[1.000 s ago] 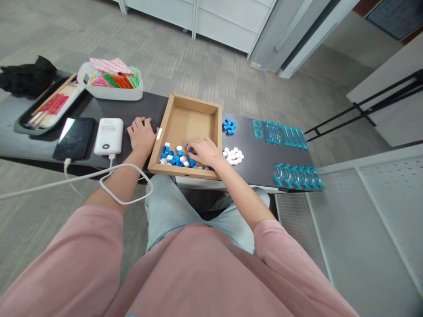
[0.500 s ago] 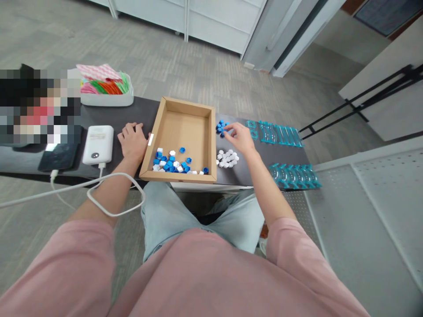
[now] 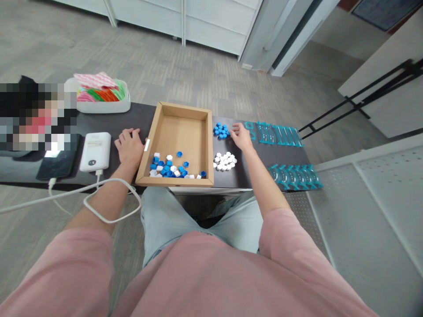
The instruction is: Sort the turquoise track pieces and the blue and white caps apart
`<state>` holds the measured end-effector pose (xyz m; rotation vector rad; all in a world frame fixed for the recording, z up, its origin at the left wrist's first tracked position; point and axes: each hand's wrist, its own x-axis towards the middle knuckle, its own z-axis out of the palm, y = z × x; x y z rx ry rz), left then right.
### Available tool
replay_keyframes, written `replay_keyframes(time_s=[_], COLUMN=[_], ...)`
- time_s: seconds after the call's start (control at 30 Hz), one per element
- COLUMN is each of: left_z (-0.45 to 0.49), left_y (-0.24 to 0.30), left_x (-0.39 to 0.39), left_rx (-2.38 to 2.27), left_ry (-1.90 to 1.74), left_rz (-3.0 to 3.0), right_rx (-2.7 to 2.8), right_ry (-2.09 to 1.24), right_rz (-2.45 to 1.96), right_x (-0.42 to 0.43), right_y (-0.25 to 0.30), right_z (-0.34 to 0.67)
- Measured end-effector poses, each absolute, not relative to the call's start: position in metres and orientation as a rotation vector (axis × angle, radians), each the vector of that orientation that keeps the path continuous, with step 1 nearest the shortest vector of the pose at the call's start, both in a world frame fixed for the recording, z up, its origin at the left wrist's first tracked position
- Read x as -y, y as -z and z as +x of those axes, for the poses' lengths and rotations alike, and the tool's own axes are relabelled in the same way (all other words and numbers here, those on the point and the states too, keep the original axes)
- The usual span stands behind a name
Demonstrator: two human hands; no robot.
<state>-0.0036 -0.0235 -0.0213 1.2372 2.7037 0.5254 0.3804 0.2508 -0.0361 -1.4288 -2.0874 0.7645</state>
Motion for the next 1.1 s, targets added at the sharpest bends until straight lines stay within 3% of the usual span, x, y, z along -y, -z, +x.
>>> replay_keyframes(time_s=[0.23, 0.43, 0.67, 0.93, 1.1], left_z=[-0.005, -0.005, -0.001, 0.0, -0.001], left_y=[0.026, 0.027, 0.021, 0.017, 0.016], left_x=[0.023, 0.022, 0.024, 0.024, 0.025], left_rx=[-2.725, -2.743, -2.739, -2.727, -2.689], left_ry=[-0.524, -0.555, -0.532, -0.504, -0.459], left_rz=[1.225, 1.228, 1.227, 1.233, 1.228], right_rx=[2.142, 2.796, 3.12, 2.682, 2.289], right_ry=[-0.624, -0.662, -0.544, -0.919, -0.911], right_rz=[-1.103, -0.511, -0.394, -0.246, -0.684], right_x=[-0.233, -0.16, -0.112, -0.133, -0.185], right_y=[0.016, -0.006, 0.012, -0.004, -0.001], right_z=[0.36, 0.281, 0.217, 0.269, 0.341])
